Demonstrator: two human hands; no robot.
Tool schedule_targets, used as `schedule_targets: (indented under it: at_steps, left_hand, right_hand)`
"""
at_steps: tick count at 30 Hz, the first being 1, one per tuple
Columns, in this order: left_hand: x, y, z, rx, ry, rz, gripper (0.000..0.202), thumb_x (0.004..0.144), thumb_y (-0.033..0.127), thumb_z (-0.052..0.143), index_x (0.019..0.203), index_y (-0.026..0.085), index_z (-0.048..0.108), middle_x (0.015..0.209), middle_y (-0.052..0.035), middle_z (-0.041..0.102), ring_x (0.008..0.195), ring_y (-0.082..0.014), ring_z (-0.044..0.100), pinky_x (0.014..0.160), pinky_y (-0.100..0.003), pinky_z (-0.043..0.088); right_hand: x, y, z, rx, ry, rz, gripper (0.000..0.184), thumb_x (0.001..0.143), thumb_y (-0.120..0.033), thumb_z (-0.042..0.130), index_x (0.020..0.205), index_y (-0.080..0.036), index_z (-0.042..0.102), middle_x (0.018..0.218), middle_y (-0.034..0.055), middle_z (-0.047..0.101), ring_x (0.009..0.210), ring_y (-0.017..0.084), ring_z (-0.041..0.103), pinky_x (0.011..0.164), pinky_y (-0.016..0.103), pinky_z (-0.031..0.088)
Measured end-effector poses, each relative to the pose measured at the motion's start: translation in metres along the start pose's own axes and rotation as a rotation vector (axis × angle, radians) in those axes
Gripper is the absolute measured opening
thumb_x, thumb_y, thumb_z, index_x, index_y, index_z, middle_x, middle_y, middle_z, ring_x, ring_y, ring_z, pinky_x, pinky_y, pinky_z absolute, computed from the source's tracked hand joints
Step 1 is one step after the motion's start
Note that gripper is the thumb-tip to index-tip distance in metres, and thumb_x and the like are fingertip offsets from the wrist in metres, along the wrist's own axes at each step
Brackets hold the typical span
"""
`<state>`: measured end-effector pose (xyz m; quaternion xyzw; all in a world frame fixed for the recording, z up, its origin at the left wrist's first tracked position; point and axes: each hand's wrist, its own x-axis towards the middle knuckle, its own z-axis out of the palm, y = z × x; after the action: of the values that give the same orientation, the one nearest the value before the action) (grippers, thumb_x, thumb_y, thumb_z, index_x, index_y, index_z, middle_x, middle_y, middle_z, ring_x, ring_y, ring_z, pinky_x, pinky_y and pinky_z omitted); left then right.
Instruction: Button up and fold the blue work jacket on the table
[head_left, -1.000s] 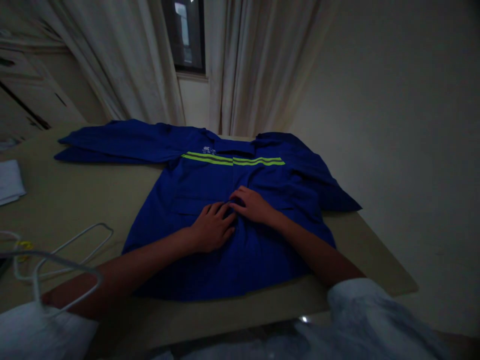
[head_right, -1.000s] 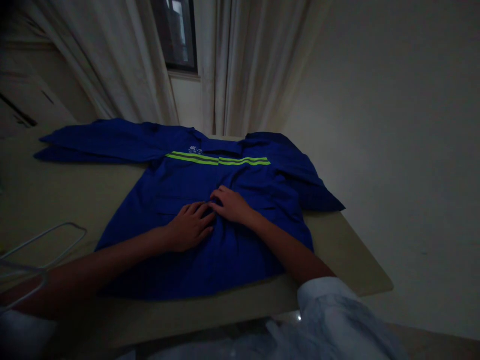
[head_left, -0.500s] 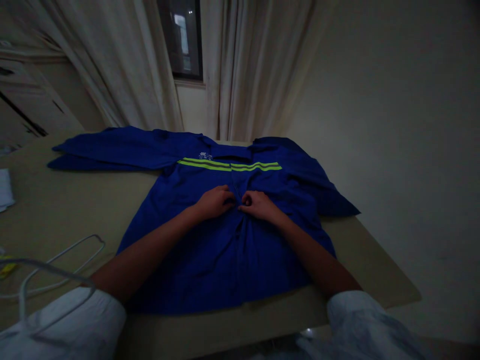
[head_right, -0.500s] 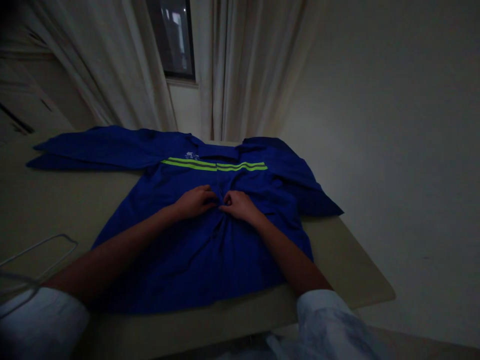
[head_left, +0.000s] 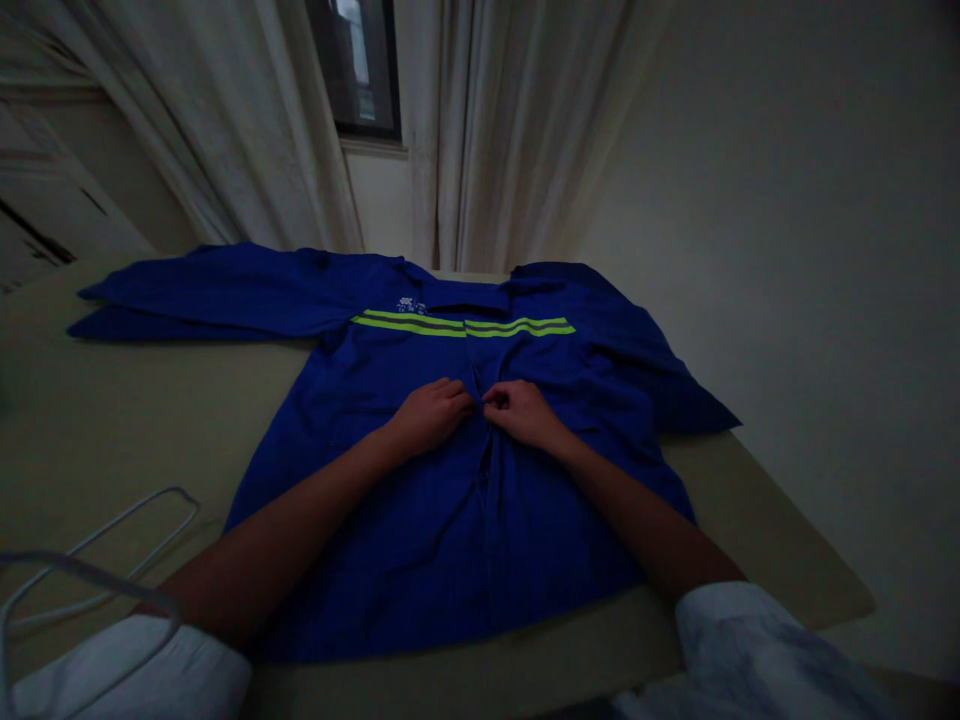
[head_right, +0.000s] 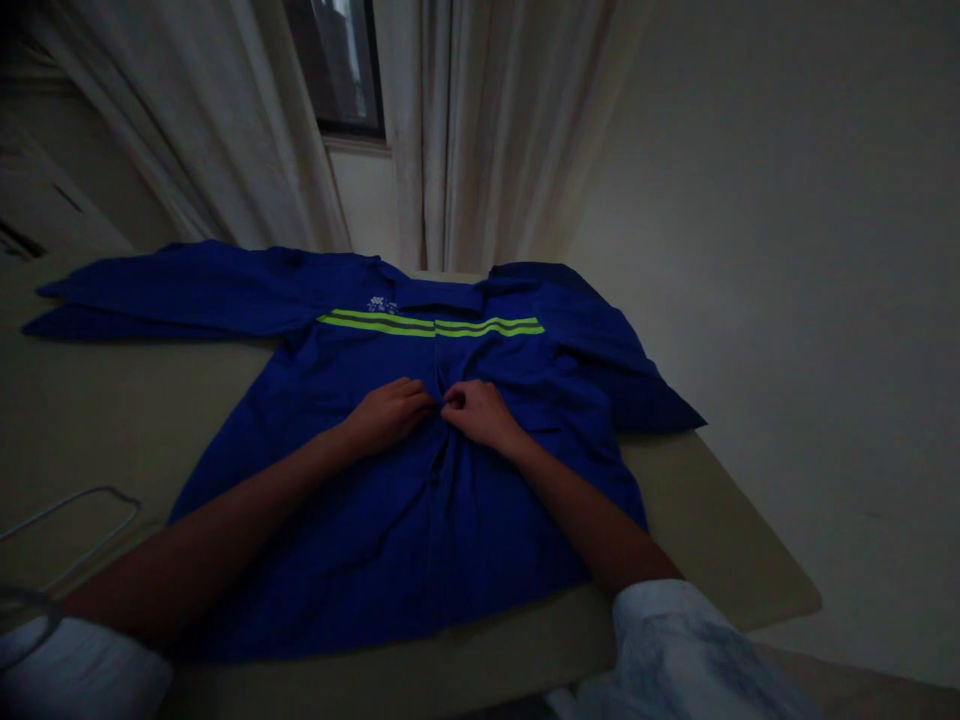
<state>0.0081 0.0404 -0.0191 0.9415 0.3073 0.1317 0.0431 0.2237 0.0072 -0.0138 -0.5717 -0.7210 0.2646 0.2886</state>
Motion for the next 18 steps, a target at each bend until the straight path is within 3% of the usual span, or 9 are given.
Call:
schedule_targets:
  at_steps: [4,8,12,18]
  left_hand:
    - [-0.001,0.005,0.002,0.057,0.028,-0.011,0.028,0.108,0.029,0.044,0.101,0.018,0.069,0.096,-0.0085,0.067,0.09,-0.0229,0.059,0.084,-0.035,0.048]
    - [-0.002,0.0,0.0,-0.025,0.019,0.015,0.025,0.107,0.031,0.049,0.103,0.017,0.069,0.098,-0.008,0.067,0.092,-0.0231,0.06,0.084,-0.036,0.048]
    - [-0.003,-0.006,-0.001,-0.138,0.019,0.05,0.018,0.102,0.033,0.06,0.109,0.02,0.07,0.102,-0.0064,0.067,0.095,-0.0226,0.061,0.084,-0.034,0.048]
    - [-0.005,-0.001,0.002,-0.143,0.072,-0.022,0.015,0.103,0.03,0.057,0.104,0.021,0.07,0.101,-0.0054,0.069,0.094,-0.0222,0.062,0.083,-0.035,0.048]
  right_hand:
    - [0.002,0.011,0.005,0.296,-0.002,0.067,0.016,0.081,-0.026,0.067,0.089,-0.017,0.078,0.078,0.0021,0.075,0.066,0.015,0.063,0.063,0.025,0.045]
    - [0.0,0.019,0.008,0.437,-0.018,0.094,0.024,0.078,-0.036,0.073,0.092,-0.017,0.076,0.082,0.0025,0.074,0.07,0.016,0.063,0.066,0.026,0.048]
    - [-0.002,0.018,0.007,0.472,-0.019,0.099,0.027,0.075,-0.038,0.073,0.093,-0.018,0.074,0.081,0.0015,0.073,0.067,0.014,0.061,0.063,0.025,0.047]
    - [-0.001,0.015,0.005,0.373,-0.018,0.121,0.019,0.075,-0.036,0.072,0.083,-0.018,0.071,0.07,0.0003,0.068,0.059,0.014,0.058,0.057,0.025,0.044]
